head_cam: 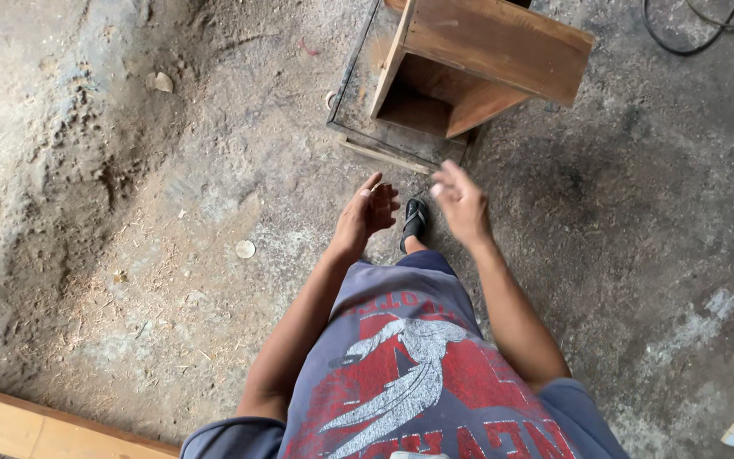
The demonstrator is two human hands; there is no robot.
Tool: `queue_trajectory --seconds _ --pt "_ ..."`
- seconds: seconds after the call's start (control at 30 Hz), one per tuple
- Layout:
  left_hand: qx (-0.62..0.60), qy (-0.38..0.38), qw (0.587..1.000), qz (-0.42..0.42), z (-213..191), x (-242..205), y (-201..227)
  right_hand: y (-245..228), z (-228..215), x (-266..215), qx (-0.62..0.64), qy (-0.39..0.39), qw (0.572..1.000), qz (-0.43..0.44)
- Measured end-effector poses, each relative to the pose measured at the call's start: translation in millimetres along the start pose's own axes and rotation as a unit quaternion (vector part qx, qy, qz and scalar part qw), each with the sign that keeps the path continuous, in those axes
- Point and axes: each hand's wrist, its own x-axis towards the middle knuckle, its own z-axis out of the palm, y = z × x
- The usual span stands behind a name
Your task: The person sands the surfaces of a wooden drawer and its components by hand.
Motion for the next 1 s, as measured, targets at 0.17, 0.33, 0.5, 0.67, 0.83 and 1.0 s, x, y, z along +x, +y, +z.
queue_trajectory --seconds 0.17,0.33,0.5,0.67,0.83,1.0 --pt "-0.045 -0.053 0.998 -0.01 13 -18 3 -74 29 -60 0.015 -0.071 0.994 -0.076" --pt "0.036 -0.114 0.993 0.013 20 -29 8 -81 30 -65 -0.045 -0.019 0.983 -0.177" --pt "0.033 -0.089 0.994 0.047 24 -30 13 -70 15 -56 -0.004 -0.093 0.983 -0.161" --pt "0.027 -0.059 0.997 0.038 41 -29 27 -48 0 -38 0.204 -0.194 0.958 -0.052" --pt "0.092 0.01 0.994 0.06 56 -7 19 -45 -11 -21 0.056 -0.078 0.995 -0.008" --pt "0.053 0.007 0.996 0.074 65 32 -14 -41 -23 -6 -0.138 0.113 0.942 -0.283"
